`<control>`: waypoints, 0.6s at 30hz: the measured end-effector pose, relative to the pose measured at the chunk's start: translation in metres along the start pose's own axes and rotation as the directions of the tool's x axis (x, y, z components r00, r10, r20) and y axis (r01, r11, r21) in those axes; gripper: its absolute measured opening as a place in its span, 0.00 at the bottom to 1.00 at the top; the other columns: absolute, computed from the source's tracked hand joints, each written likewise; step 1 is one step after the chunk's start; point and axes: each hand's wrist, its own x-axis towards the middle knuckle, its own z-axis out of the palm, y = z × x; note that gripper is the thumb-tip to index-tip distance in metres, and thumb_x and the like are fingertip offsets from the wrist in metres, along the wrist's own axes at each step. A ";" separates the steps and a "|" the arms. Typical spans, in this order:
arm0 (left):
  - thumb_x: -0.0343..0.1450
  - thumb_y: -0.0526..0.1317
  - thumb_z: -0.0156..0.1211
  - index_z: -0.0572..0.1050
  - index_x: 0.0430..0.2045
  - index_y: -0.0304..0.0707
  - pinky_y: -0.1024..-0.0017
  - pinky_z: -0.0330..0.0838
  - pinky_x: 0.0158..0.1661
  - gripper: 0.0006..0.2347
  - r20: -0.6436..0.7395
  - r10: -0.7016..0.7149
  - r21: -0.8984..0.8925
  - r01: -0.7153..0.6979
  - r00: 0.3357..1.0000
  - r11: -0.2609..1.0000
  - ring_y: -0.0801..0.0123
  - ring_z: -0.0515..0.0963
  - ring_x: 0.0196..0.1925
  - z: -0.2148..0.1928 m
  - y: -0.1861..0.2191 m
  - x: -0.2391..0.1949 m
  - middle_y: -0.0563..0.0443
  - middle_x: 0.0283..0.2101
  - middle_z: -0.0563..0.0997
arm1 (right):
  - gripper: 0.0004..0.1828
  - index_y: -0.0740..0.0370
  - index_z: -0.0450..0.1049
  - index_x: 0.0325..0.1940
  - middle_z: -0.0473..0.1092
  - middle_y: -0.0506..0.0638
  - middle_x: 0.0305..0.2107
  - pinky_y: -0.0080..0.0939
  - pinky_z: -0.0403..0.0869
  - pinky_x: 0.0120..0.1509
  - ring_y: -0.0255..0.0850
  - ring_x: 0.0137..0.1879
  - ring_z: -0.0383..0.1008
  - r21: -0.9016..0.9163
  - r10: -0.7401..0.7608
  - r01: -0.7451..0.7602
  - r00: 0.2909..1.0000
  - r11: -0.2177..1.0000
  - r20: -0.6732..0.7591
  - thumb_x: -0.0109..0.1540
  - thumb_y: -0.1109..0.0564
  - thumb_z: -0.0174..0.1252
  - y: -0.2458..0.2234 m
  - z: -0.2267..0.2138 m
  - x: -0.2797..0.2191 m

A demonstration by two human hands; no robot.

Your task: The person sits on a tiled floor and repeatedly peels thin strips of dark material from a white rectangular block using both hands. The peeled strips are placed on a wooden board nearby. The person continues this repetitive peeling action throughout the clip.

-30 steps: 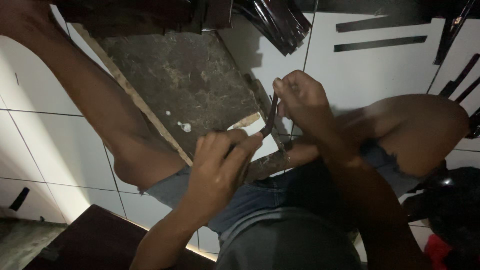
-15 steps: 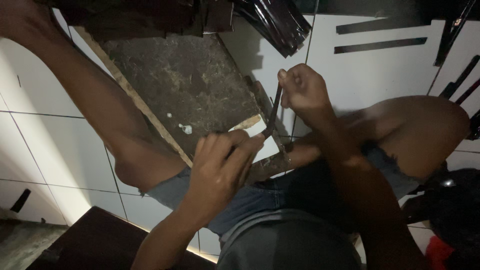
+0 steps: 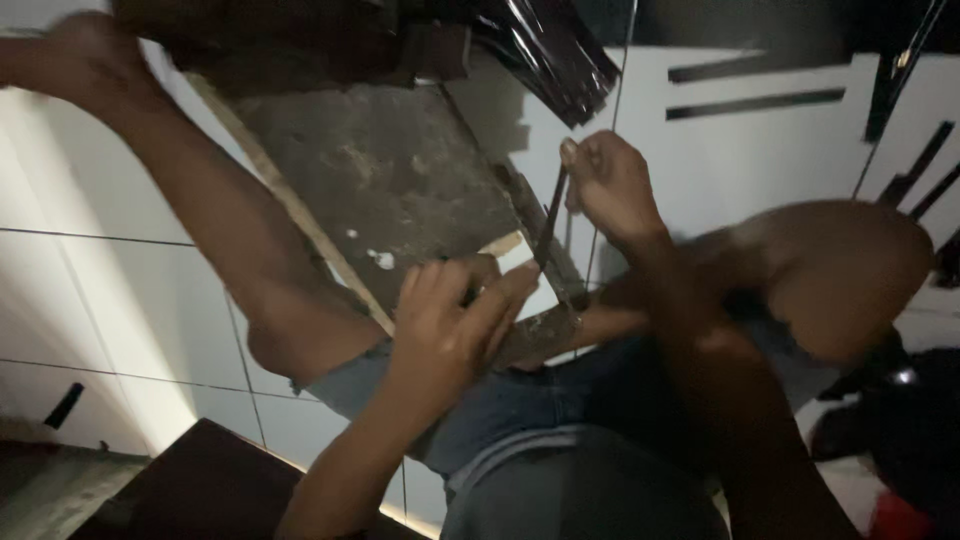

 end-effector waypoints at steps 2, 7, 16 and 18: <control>0.70 0.35 0.69 0.81 0.48 0.49 0.62 0.63 0.36 0.13 -0.030 0.028 -0.004 -0.028 0.999 1.000 0.63 0.71 0.35 -0.002 0.001 0.001 0.52 0.37 0.75 | 0.18 0.66 0.70 0.41 0.72 0.52 0.21 0.38 0.72 0.28 0.36 0.24 0.73 -0.071 0.121 -0.122 0.992 0.990 -0.020 0.70 0.46 0.53 0.001 -0.002 0.002; 0.71 0.38 0.69 0.81 0.50 0.52 0.62 0.63 0.34 0.13 -0.106 0.098 0.075 -0.090 0.990 0.993 0.61 0.72 0.34 -0.009 0.014 0.009 0.52 0.34 0.73 | 0.18 0.68 0.72 0.44 0.71 0.53 0.25 0.43 0.72 0.32 0.40 0.28 0.72 -0.015 0.249 -0.250 0.966 0.968 -0.066 0.69 0.48 0.52 -0.017 -0.005 -0.006; 0.72 0.44 0.66 0.80 0.53 0.54 0.62 0.64 0.36 0.15 -0.108 0.107 0.174 -0.087 0.988 0.981 0.60 0.72 0.37 -0.011 0.015 -0.006 0.49 0.35 0.71 | 0.19 0.67 0.73 0.51 0.69 0.55 0.29 0.48 0.70 0.34 0.43 0.32 0.68 0.191 0.205 -0.165 0.956 0.968 -0.211 0.70 0.46 0.51 -0.057 -0.042 -0.056; 0.72 0.44 0.65 0.80 0.53 0.54 0.62 0.64 0.37 0.15 -0.122 0.111 0.177 -0.088 0.986 0.980 0.60 0.72 0.38 -0.018 0.019 -0.005 0.49 0.36 0.72 | 0.17 0.61 0.72 0.53 0.69 0.53 0.32 0.45 0.71 0.35 0.41 0.34 0.69 0.175 0.235 -0.174 0.865 0.969 -0.443 0.71 0.46 0.50 -0.068 -0.050 -0.073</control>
